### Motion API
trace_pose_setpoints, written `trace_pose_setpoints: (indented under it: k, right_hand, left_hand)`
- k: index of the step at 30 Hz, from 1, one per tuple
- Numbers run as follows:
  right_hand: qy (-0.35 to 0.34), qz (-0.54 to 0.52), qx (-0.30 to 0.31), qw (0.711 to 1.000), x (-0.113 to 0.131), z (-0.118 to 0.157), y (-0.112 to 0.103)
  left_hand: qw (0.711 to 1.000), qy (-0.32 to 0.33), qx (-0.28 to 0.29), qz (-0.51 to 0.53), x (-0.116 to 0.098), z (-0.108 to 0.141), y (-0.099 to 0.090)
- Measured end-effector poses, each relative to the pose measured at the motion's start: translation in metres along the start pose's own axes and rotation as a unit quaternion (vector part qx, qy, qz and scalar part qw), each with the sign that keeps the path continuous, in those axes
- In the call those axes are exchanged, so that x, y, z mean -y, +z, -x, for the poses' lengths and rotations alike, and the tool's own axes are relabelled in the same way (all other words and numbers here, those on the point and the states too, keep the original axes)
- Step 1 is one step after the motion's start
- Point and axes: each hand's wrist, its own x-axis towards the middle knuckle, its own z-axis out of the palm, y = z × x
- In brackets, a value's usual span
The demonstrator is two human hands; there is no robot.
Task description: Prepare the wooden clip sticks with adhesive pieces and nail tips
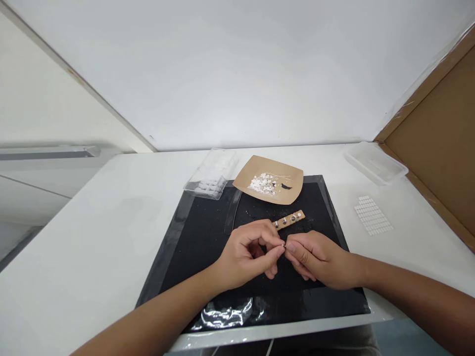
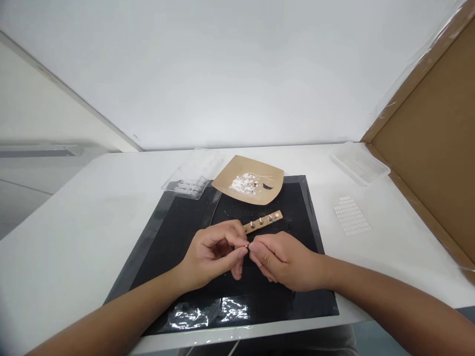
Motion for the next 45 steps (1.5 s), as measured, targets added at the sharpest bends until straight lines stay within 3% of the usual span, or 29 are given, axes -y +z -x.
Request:
trace_pose_setpoints:
  k: [5,8,12,18,25,28,37,41,45]
  right_hand:
    - [-0.056,0.078,0.014,0.995,-0.006,0.000,-0.006]
    - [-0.081,0.105,0.027,0.991,-0.008,-0.001,-0.007]
    - [-0.101,0.135,0.036,0.985,-0.009,-0.003,-0.007]
    - [-0.119,0.173,0.039,0.977,-0.013,-0.003,-0.006]
    - [-0.141,0.157,-0.028,0.977,-0.015,-0.003,-0.004]
    - [-0.166,0.162,-0.073,0.970,-0.016,-0.005,-0.005]
    - [-0.216,0.217,-0.156,0.939,-0.020,-0.008,-0.006]
    - [-0.246,0.297,-0.193,0.902,-0.021,-0.008,-0.007]
    - [-0.283,0.402,-0.230,0.840,-0.021,-0.008,-0.009]
  left_hand:
    - [0.998,0.027,0.051,-0.035,-0.004,-0.003,-0.006]
    - [0.985,0.101,0.060,-0.128,-0.007,-0.006,-0.008]
    - [0.953,0.196,0.057,-0.223,-0.010,-0.009,-0.005]
    - [0.930,0.240,0.047,-0.276,-0.008,-0.009,-0.002]
    - [0.879,0.312,-0.001,-0.362,-0.002,-0.009,-0.003]
    - [0.877,0.307,-0.022,-0.370,-0.002,-0.010,-0.004]
    - [0.910,0.248,-0.050,-0.329,-0.007,-0.011,-0.005]
    - [0.931,0.220,-0.047,-0.288,-0.006,-0.009,-0.004]
    - [0.952,0.168,-0.059,-0.249,-0.002,-0.006,-0.002]
